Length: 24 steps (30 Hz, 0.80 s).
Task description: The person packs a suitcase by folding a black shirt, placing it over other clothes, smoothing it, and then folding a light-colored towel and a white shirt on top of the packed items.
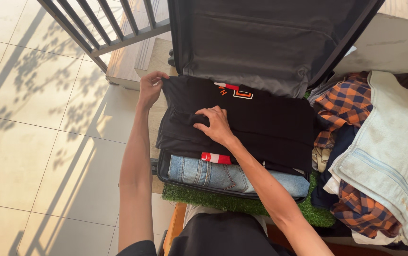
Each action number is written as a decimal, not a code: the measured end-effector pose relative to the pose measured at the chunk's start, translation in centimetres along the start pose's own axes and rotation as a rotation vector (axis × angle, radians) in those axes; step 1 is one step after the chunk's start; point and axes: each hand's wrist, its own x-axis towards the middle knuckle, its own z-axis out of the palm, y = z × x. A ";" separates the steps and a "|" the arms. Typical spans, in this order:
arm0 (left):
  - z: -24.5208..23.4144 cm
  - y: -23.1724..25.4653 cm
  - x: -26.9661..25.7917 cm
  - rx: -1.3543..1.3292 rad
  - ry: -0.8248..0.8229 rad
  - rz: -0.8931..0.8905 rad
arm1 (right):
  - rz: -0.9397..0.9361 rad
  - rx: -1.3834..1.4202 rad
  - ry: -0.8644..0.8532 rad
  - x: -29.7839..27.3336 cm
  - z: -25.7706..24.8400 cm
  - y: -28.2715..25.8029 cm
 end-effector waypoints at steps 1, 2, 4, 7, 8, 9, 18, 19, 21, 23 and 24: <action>0.0 -0.3 0.0 -0.001 0.003 0.000 | -0.002 -0.001 -0.002 -0.1 0.1 0.0; 0.1 -0.4 -0.1 -0.022 -0.036 0.010 | -0.027 -0.003 0.014 -0.2 0.1 0.0; 0.2 0.0 -0.3 -0.041 -0.073 0.019 | -0.055 -0.004 0.030 -0.4 0.2 0.2; 1.0 2.6 -1.7 0.012 -0.024 0.036 | -0.120 0.040 0.113 -0.9 0.1 0.0; 1.3 3.9 -2.6 0.213 0.047 0.211 | -0.105 0.056 0.090 -1.0 0.0 -0.2; 1.4 5.4 -3.7 0.415 0.118 0.384 | -0.090 0.074 0.066 -1.2 -0.1 -0.5; 2.7 14.0 -12.5 0.826 -0.396 0.472 | -0.205 0.085 0.224 -2.9 -1.4 -1.9; 2.4 13.9 -13.0 0.827 -0.398 0.473 | -0.203 0.086 0.225 -3.2 -1.6 -1.8; 1.6 13.8 -14.0 0.867 -0.287 0.529 | -0.240 0.137 0.212 -3.8 -1.8 -1.6; 1.0 14.1 -15.1 0.805 -0.277 0.540 | -0.227 0.134 0.188 -4.5 -2.0 -1.4; 0.7 14.5 -15.4 0.743 -0.264 0.550 | -0.217 0.130 0.163 -4.7 -2.1 -1.3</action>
